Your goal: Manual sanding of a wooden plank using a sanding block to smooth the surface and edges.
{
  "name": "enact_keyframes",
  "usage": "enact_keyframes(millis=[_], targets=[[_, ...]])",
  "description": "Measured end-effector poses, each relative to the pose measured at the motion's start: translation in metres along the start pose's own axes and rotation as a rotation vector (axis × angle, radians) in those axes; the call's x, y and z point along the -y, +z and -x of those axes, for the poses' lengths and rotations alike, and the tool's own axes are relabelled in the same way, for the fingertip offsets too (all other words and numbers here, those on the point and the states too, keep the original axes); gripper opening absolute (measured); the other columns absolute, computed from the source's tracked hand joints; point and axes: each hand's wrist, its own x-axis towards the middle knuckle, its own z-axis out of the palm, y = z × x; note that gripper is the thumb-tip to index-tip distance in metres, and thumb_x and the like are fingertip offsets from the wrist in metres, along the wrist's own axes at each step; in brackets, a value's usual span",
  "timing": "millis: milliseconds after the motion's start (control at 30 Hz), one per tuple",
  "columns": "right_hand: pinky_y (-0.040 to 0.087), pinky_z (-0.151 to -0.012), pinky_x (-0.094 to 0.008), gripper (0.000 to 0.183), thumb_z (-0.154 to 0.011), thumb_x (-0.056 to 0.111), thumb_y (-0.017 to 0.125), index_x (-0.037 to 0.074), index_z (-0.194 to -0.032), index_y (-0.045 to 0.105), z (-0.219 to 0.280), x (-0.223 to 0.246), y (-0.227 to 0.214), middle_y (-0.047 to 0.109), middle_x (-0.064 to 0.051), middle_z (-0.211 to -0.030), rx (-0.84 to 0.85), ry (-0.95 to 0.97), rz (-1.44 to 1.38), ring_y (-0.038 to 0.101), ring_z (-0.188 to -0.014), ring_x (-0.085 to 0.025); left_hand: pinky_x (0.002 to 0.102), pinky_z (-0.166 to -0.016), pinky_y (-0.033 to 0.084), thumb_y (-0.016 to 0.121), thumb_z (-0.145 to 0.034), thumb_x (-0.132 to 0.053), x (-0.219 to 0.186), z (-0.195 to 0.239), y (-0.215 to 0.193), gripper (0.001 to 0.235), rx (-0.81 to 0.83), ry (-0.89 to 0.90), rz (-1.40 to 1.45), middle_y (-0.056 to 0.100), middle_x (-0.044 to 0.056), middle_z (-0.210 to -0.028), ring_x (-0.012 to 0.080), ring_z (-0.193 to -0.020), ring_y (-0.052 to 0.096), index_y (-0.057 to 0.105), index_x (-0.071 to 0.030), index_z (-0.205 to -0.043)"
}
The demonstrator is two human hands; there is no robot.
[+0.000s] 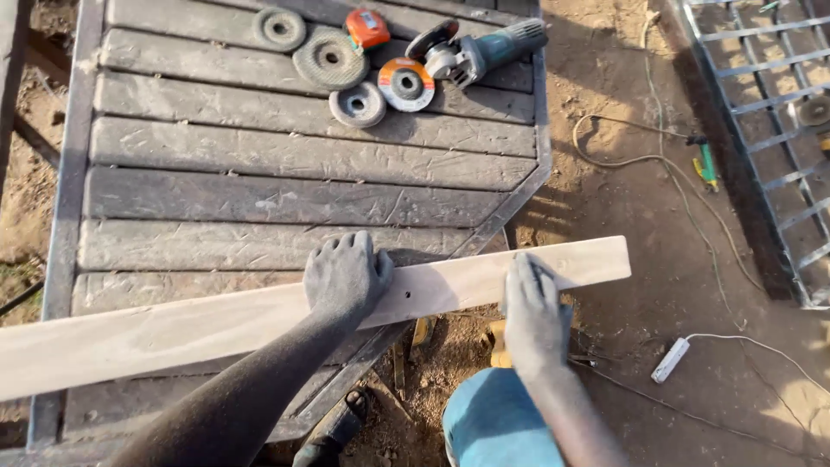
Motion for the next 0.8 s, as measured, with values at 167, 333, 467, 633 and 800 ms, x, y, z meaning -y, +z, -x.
enact_keyframes(millis=[167,333,467,633,800], targets=[[0.038,-0.102,-0.065,0.068,-0.095,0.005,0.041,0.021,-0.161,0.029,-0.038,-0.025,0.032,0.023,0.008,-0.173,-0.049,0.146,-0.031,0.035,-0.142,-0.032,0.046,-0.081,0.053,0.059,-0.086,-0.042,0.007,0.005,0.000,0.026,-0.058,0.015,-0.010,0.071,0.009,-0.087,0.0320,-0.091,0.072,0.063,-0.016,-0.087],[0.047,-0.099,-0.060,0.072,-0.092,0.002,0.044,0.023,-0.160,0.034,-0.011,-0.010,-0.008,0.030,0.006,-0.170,-0.008,-0.005,0.064,0.040,-0.143,-0.029,0.047,-0.079,0.053,0.061,-0.085,-0.039,0.005,0.004,0.005,0.024,-0.098,0.024,0.066,0.070,0.009,-0.087,0.0319,-0.090,0.072,0.062,-0.016,-0.088],[0.042,-0.100,-0.066,0.076,-0.088,0.002,0.044,0.027,-0.159,0.036,-0.029,-0.005,0.014,0.027,0.010,-0.171,-0.049,0.163,0.048,0.039,-0.142,-0.033,0.046,-0.078,0.053,0.061,-0.085,-0.038,0.007,0.006,0.005,0.022,-0.111,0.024,0.080,0.070,0.010,-0.088,0.0318,-0.091,0.071,0.062,-0.016,-0.087],[0.046,-0.102,-0.063,0.060,-0.091,-0.003,0.050,0.016,-0.148,0.051,0.035,0.092,0.019,0.039,0.003,-0.165,-0.117,-0.094,0.011,0.043,-0.140,-0.034,0.046,-0.080,0.053,0.059,-0.087,-0.035,0.006,0.008,0.001,0.020,-0.130,0.024,0.091,0.071,0.010,-0.089,0.0315,-0.093,0.071,0.062,-0.015,-0.089],[0.037,-0.104,-0.057,0.097,-0.082,-0.011,0.060,0.027,-0.164,0.023,0.026,0.061,-0.004,0.036,-0.001,-0.164,-0.023,-0.074,-0.134,0.043,-0.132,-0.026,0.047,-0.107,0.038,0.038,-0.106,-0.050,0.056,0.017,-0.031,0.039,0.128,0.137,-0.106,0.059,0.005,-0.118,0.0245,-0.112,0.052,0.058,-0.018,-0.116]])
